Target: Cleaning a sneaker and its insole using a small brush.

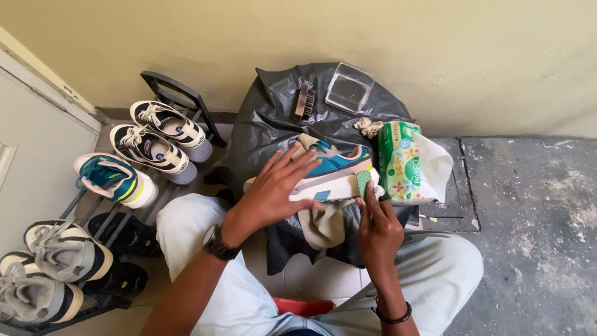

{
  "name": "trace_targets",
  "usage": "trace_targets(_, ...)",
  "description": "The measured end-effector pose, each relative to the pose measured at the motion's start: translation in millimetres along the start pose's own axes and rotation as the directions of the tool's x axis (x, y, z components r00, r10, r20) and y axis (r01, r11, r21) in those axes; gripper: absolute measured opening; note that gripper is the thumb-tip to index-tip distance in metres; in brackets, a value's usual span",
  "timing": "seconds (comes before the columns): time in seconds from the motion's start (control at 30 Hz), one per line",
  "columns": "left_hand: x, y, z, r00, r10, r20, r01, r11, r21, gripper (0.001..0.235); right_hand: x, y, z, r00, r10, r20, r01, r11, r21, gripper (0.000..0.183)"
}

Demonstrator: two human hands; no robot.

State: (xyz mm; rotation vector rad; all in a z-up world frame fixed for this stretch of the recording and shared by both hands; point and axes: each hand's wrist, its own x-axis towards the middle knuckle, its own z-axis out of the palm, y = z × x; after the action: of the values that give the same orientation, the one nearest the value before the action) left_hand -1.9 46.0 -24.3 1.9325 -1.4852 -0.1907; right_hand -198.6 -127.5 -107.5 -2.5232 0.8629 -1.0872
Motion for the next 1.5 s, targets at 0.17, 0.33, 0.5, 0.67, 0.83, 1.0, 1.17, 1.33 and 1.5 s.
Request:
trace_targets(0.17, -20, -19, 14, 1.0, -0.01, 0.016, 0.009, 0.997, 0.083, 0.095, -8, -41, 6, 0.997, -0.064, 0.034, 0.065, 0.998, -0.02, 0.041)
trace_targets(0.33, -18, -31, 26, 0.997, 0.028, -0.074, -0.02, 0.995, 0.101, 0.093, -20, -96, 12, 0.984, -0.143, 0.11, 0.14, 0.989, 0.038, 0.042)
trace_targets(0.5, -18, -40, 33, 0.992, 0.046, -0.118, -0.036, 0.996, 0.085, 0.094, 1, -65, 7, 0.988, -0.135, 0.069, 0.136, 0.991, -0.004, 0.036)
trace_targets(0.67, -18, -37, 36, 0.988, 0.046, -0.147, -0.037, 0.997, 0.062, 0.097, 19, -32, -7, 0.997, -0.064, 0.031, 0.069, 0.967, -0.246, 0.031)
trace_targets(0.83, -19, -41, 39, 0.988, 0.042, -0.149, -0.033, 0.997, 0.063, 0.097, -7, -81, 8, 0.994, -0.061, 0.092, 0.074, 0.986, -0.149, 0.039)
trace_targets(1.0, -20, -46, 42, 0.984, 0.086, -0.156, -0.055, 0.979, 0.195, 0.101, -21, -82, 20, 0.979, -0.171, 0.113, 0.162, 0.983, 0.086, 0.051)
trace_targets(1.17, -17, -36, 34, 0.986, 0.027, -0.166, -0.016, 0.998, 0.067, 0.091, 7, -31, -5, 0.998, -0.058, -0.01, 0.055, 0.979, -0.197, 0.032)
trace_targets(1.33, -17, -37, 38, 0.983, 0.028, -0.179, -0.015, 0.997, 0.078, 0.091, -3, -42, 5, 0.999, -0.025, -0.034, 0.015, 0.968, -0.25, 0.032)
trace_targets(1.5, -19, -42, 46, 0.978, 0.012, -0.209, 0.005, 0.997, 0.082, 0.078, -40, -113, 22, 0.989, -0.115, 0.088, 0.109, 0.992, 0.065, 0.05)
